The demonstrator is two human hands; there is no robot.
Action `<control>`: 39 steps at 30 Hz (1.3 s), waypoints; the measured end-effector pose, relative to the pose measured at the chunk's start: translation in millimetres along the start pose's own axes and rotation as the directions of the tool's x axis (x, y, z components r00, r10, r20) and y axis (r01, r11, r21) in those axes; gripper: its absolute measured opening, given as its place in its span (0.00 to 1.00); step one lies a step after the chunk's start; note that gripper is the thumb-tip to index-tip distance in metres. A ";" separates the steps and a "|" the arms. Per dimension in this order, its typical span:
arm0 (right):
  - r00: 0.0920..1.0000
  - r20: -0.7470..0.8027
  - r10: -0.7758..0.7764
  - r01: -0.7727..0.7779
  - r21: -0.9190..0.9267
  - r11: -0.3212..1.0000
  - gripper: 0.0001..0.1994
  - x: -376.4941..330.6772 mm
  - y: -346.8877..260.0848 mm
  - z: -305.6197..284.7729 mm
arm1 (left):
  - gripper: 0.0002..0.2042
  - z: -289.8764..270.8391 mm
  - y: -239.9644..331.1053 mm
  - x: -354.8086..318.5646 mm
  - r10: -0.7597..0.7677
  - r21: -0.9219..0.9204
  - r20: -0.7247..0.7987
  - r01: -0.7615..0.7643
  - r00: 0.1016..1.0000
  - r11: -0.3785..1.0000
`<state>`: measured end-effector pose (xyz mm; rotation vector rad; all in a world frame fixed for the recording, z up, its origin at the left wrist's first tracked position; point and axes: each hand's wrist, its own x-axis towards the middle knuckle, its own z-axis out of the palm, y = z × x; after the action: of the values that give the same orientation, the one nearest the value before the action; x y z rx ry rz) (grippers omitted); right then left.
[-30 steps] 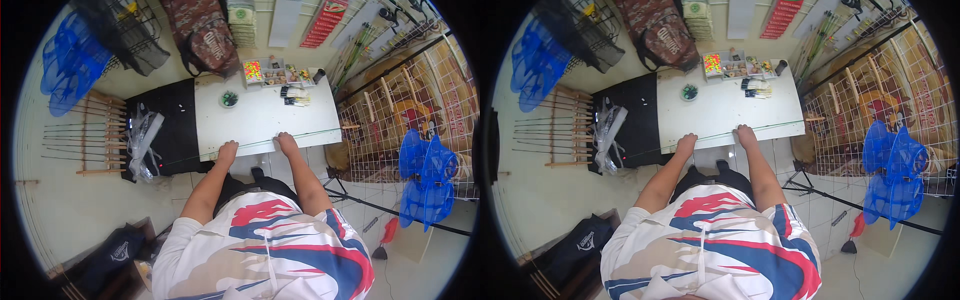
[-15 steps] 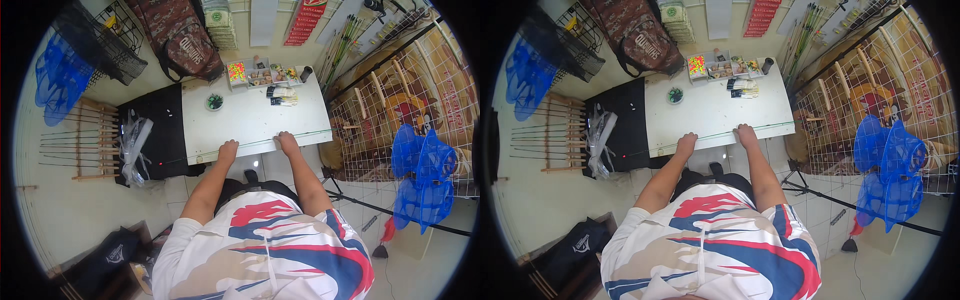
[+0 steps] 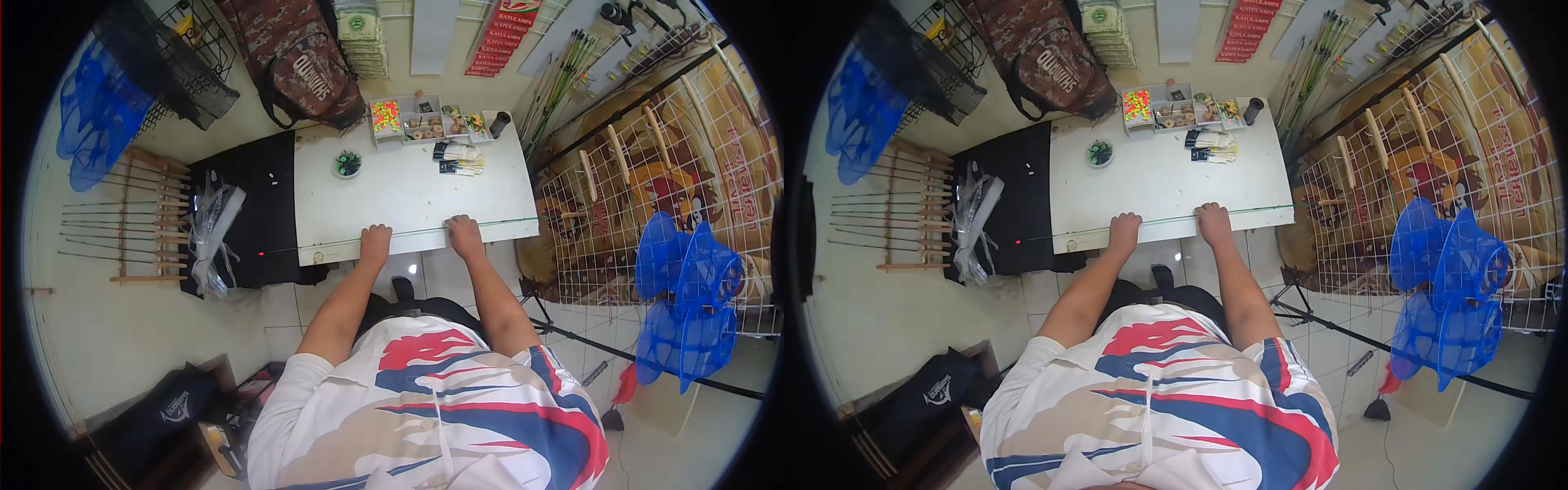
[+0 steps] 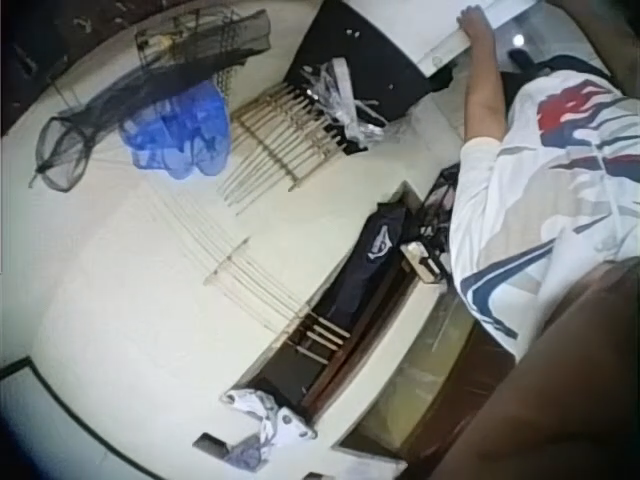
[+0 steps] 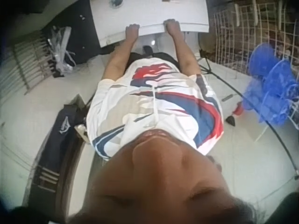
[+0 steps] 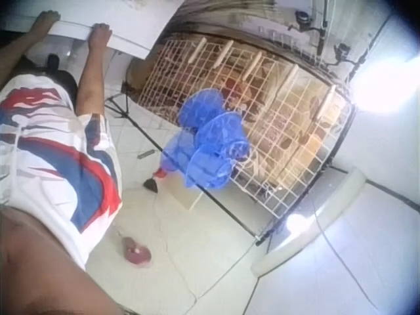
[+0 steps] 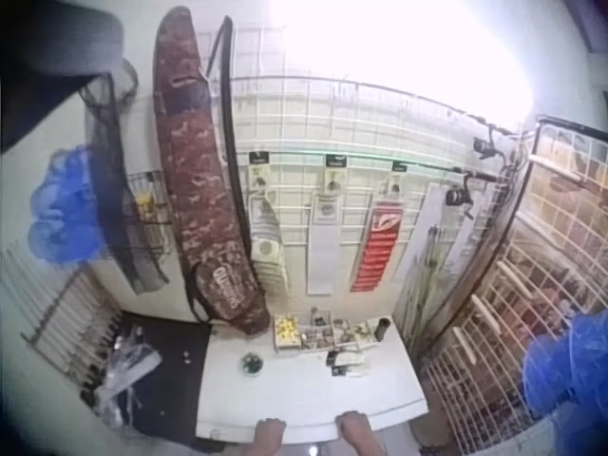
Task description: The person is assembling or repairing a fishing rod, specifically attaching or checking a rod tip guide.
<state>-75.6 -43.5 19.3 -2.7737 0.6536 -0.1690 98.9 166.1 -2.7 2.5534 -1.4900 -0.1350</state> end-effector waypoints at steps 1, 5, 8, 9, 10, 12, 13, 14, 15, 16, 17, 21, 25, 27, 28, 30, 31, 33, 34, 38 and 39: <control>1.000 0.003 -0.007 0.007 -0.003 1.000 0.12 1.5 -1.5 1.6 | 0.05 -0.2 3.2 0.7 -0.007 -0.003 -0.003 0.007 1.000 1.000; 0.997 0.034 -0.063 0.064 -0.017 0.998 0.12 10.1 -9.0 9.4 | 0.05 -4.7 18.7 5.2 0.009 0.007 0.000 -0.009 1.000 1.000; 0.993 0.062 -0.105 0.109 -0.069 0.992 0.10 16.8 -16.4 14.2 | 0.04 -3.0 21.6 7.2 0.002 -0.001 -0.007 -0.002 1.000 1.000; 0.989 0.090 -0.116 0.124 -0.087 0.988 0.09 17.6 -17.2 16.1 | 0.04 -4.4 23.0 7.1 0.001 -0.006 -0.005 -0.001 1.000 1.000; 0.985 0.118 -0.126 0.138 -0.105 0.985 0.09 17.4 -17.5 17.7 | 0.04 -5.9 24.0 7.4 0.001 -0.012 -0.001 -0.001 1.000 1.000; 0.986 0.052 -0.156 0.159 -0.065 0.985 0.08 15.5 -16.4 19.1 | 0.05 -0.4 21.0 7.3 -0.019 0.021 0.039 0.018 0.999 1.000; 0.987 0.045 -0.154 0.157 -0.059 0.986 0.08 15.7 -15.6 19.4 | 0.06 1.2 17.1 4.1 -0.030 -0.025 -0.007 0.030 1.000 0.999; 0.988 0.037 -0.152 0.154 -0.053 0.987 0.08 15.3 -15.3 19.7 | 0.07 2.4 12.9 0.1 -0.042 -0.070 -0.054 0.039 0.998 0.997; 0.988 0.039 -0.151 0.153 -0.052 0.987 0.08 15.0 -14.1 19.8 | 0.10 2.0 8.9 -3.3 -0.047 -0.062 -0.043 0.044 0.998 0.997; 0.989 0.059 -0.133 0.136 -0.057 0.989 0.08 14.6 -13.1 19.7 | 0.10 2.1 6.9 -6.7 -0.046 -0.062 -0.041 0.043 0.998 0.997; 0.990 0.079 -0.115 0.121 -0.063 0.991 0.09 14.0 -12.2 19.6 | 0.11 2.1 5.6 -10.1 -0.069 -0.041 -0.004 0.069 0.998 0.997; 0.993 0.086 -0.075 0.079 -0.047 0.996 0.10 11.0 -14.3 17.9 | 0.14 -0.3 6.7 -19.7 -0.121 -0.022 0.049 0.122 0.991 0.992; 0.989 0.135 -0.060 0.059 0.012 0.998 0.12 10.3 -23.2 11.0 | 0.20 -4.8 11.8 -23.5 -0.145 -0.016 0.035 0.146 0.989 0.989; 0.988 0.140 -0.063 0.057 0.044 0.997 0.14 11.6 -30.7 6.8 | 0.21 -9.0 12.6 -24.3 -0.149 -0.030 0.055 0.151 0.987 0.988; 0.987 0.134 -0.085 0.076 0.075 0.994 0.16 12.8 -35.7 4.0 | 0.23 -11.4 12.0 -25.0 -0.150 -0.043 0.076 0.154 0.986 0.987; 0.985 0.129 -0.118 0.104 0.107 0.989 0.18 16.6 -47.1 -0.5 | 0.24 -17.0 9.5 -26.1 -0.158 -0.056 0.054 0.161 0.986 0.985; 0.983 0.125 -0.135 0.120 0.122 0.985 0.19 19.5 -53.7 -2.1 | 0.24 -20.2 7.8 -27.5 -0.158 -0.070 0.034 0.160 0.987 0.985; 0.978 0.122 -0.167 0.150 0.140 0.979 0.19 25.6 -68.3 -3.6 | 0.25 -26.0 3.1 -30.6 -0.170 -0.068 0.051 0.173 0.984 0.983; 0.977 0.099 -0.187 0.168 0.174 0.970 0.19 29.1 -76.2 -3.5 | 0.25 -29.0 -0.8 -32.7 -0.171 -0.067 0.071 0.176 0.983 0.982; 0.972 0.027 -0.233 0.219 0.255 0.942 0.16 44.5 -107.6 6.9 | 0.24 -37.9 -20.8 -45.6 -0.192 -0.093 0.030 0.194 0.981 0.977; 0.970 0.010 -0.241 0.230 0.272 0.934 0.14 47.4 -117.6 9.7 | 0.23 -39.9 -28.8 -50.7 -0.202 -0.119 -0.001 0.200 0.979 0.972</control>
<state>17.6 38.1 47.8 -2.5738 0.2604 -0.2285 105.3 228.5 29.9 2.5976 -1.1779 -0.2270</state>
